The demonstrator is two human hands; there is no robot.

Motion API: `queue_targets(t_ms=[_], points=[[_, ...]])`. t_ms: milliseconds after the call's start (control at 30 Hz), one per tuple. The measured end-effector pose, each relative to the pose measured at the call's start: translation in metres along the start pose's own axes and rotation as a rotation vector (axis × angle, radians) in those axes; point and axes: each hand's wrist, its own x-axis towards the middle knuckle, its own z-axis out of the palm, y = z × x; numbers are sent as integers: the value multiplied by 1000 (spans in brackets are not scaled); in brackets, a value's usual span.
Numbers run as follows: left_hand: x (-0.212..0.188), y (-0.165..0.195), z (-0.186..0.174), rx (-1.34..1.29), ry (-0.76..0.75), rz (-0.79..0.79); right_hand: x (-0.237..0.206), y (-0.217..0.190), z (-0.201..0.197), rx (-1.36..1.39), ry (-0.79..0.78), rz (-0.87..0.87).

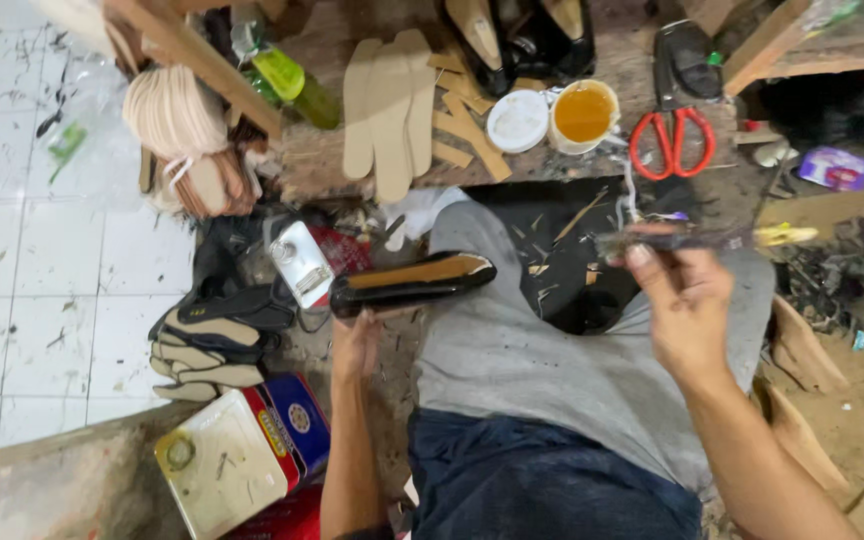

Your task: The person applies glue to the sole of a black high-heeled shoe using a brush. They repeatedly dip the brush into a container and spread the adhesive along the shoe's edge, then place the shoe on a shelf and repeat the process on another shoe.

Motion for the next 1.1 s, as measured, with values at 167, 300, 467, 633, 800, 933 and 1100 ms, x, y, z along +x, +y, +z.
queue_targets(t_ms=[167, 300, 467, 633, 800, 933, 1100], points=[[-43, 21, -14, 696, 82, -221, -27, 78, -25, -22, 161, 167], [-53, 17, 15, 252, 163, -234, -30, 132, -43, 41, 285, 179], [-46, -21, 137, -127, -162, -347, -27, 171, -62, -15, 403, 299], [-8, -83, 314, -34, -567, -355, -25, 175, -62, 129, 519, 392], [44, -181, 518, 240, -626, -122, -2, 147, -67, 231, 423, 231], [102, -258, 670, 157, -676, 191, 12, 123, -77, 135, 485, 371], [179, -328, 794, 393, -343, 480, 25, 112, -90, 278, 432, 422]])
